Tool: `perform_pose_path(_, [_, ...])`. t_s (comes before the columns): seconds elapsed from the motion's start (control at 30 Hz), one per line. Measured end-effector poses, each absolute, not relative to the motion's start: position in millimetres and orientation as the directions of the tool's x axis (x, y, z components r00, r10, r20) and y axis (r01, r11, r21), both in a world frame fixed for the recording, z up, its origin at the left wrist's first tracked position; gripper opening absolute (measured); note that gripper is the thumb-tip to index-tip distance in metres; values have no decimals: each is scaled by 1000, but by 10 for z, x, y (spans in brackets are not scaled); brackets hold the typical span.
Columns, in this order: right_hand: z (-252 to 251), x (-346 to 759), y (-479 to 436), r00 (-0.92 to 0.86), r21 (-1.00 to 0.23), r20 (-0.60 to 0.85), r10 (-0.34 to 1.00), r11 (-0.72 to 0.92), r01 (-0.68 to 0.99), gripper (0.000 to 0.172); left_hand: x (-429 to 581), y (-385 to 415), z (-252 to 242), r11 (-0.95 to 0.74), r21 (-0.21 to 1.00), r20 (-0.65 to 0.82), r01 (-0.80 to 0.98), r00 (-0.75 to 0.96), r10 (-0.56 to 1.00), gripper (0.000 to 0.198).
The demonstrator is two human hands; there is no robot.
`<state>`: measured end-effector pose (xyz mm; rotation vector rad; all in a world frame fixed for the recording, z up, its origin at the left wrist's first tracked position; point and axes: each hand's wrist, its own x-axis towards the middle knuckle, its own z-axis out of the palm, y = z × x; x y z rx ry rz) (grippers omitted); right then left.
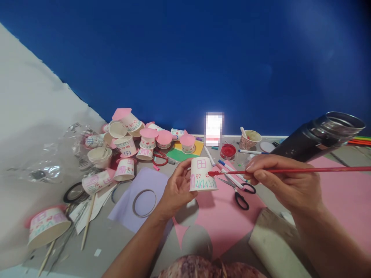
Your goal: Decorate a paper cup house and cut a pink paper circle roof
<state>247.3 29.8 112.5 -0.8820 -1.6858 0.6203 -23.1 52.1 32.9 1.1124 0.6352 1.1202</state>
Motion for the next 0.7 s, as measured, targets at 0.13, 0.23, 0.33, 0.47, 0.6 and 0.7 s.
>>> perform_pose_path(0.13, [1116, 2481, 295, -135, -774, 577, 806, 592, 224, 17, -229, 527, 331, 34, 914, 121, -404, 351, 929, 78])
perform_pose_path(0.23, [1117, 2479, 295, -144, -767, 587, 796, 605, 214, 17, -229, 526, 336, 47, 908, 116, -416, 357, 927, 77])
perform_pose_path(0.33, [1117, 2459, 296, -165, -770, 582, 796, 605, 204, 16, -228, 521, 345, 61, 906, 105, -420, 361, 927, 77])
perform_pose_path(0.47, [1107, 2453, 286, -119, -789, 580, 806, 592, 160, 15, -225, 513, 366, 85, 893, 86, -442, 354, 931, 77])
perform_pose_path(0.6, [1103, 2480, 275, -81, -795, 585, 807, 590, 141, 13, -217, 508, 387, 115, 884, 52, -453, 341, 939, 77])
perform_pose_path(0.7, [1109, 2480, 278, -135, -789, 582, 802, 597, 148, 15, -208, 506, 394, 124, 882, 42, -454, 339, 940, 78])
